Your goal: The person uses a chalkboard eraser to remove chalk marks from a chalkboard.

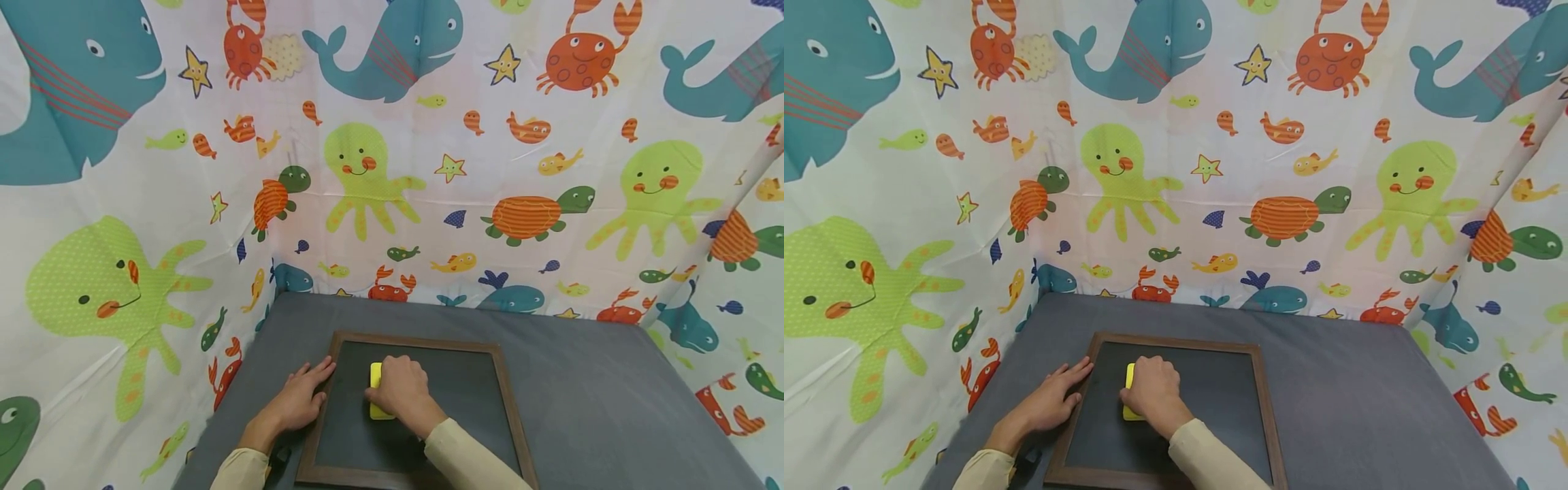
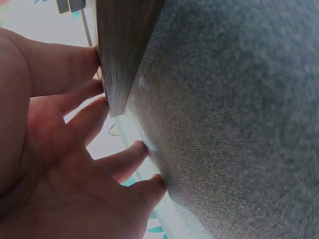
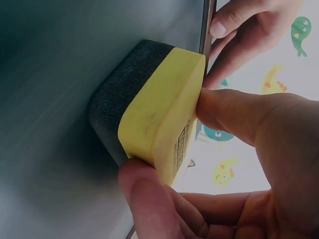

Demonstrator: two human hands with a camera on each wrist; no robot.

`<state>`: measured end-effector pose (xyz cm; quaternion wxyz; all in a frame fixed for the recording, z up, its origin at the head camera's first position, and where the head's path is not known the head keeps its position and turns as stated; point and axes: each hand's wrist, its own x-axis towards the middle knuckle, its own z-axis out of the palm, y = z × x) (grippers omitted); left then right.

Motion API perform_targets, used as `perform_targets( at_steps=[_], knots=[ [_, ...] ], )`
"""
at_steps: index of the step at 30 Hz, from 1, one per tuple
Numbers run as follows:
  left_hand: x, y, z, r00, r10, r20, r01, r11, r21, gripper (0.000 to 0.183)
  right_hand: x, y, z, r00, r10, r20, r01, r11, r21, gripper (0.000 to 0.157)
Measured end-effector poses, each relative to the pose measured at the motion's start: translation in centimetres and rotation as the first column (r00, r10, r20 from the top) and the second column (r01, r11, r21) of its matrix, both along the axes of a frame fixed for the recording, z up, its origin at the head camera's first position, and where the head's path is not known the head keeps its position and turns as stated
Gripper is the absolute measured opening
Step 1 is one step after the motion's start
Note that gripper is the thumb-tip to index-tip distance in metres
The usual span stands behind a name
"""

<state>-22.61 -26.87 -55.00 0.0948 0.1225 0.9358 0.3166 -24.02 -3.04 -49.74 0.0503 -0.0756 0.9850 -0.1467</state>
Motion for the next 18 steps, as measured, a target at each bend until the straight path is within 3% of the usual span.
perform_targets(
  at_steps=[18],
  knots=[
    [0.0, -0.2, -0.2, 1.000, 0.000, 0.007, 0.000, 1.000, 0.024, 0.064, -0.1, 3.9, 0.2, 0.998, -0.062, 0.004, 0.062, 0.998, 0.000, 0.055]
  ],
)
